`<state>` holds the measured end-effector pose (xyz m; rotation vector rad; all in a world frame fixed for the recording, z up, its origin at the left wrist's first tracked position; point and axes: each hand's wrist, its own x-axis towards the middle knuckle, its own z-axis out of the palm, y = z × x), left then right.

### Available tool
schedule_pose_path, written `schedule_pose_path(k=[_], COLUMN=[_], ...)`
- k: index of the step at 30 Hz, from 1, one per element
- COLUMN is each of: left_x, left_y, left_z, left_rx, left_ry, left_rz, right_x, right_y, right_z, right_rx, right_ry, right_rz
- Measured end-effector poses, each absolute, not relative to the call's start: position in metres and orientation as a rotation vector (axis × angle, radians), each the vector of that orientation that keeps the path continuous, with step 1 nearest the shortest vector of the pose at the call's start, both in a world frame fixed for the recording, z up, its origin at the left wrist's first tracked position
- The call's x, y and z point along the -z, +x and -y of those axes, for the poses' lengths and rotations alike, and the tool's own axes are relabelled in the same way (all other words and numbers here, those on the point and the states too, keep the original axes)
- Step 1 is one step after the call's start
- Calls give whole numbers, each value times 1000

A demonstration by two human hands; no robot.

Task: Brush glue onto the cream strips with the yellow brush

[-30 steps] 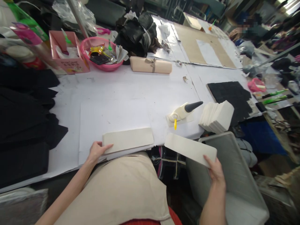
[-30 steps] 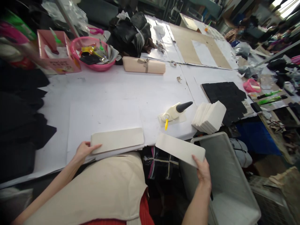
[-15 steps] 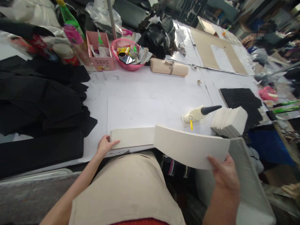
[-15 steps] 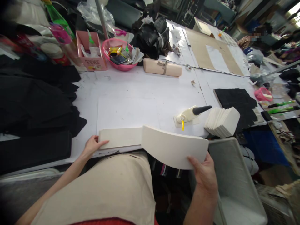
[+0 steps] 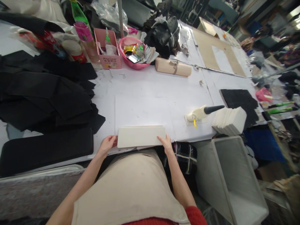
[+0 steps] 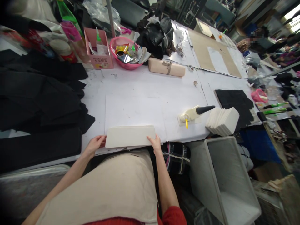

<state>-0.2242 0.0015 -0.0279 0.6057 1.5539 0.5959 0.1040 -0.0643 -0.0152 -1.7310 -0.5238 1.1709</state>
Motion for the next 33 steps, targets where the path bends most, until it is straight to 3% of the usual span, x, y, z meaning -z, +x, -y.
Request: schedule_pose_path(k=[7, 12, 15, 21, 26, 33], left_x=[36, 37, 42, 46, 36, 29], left_y=[-223, -221, -220, -217, -210, -202], left_z=[3, 9, 10, 9, 14, 16], left_rx=[-609, -516, -397, -363, -387, -337], left_ry=[769, 1055, 1158, 1202, 1278, 1316], left_rz=[-1540, -1665, -1793, -1857, -1894, -1959], right_x=[18, 23, 22, 21, 31, 47], right_y=[112, 121, 160, 296, 364, 392], right_z=[48, 50, 63, 94, 76, 44], right_rx=[-1027, -589, -413, -91, -131, -195], right_ry=[-1933, -2354, -2284, -2432, -2448, -2394], right_rz=[745, 1090, 1127, 667, 913, 1306])
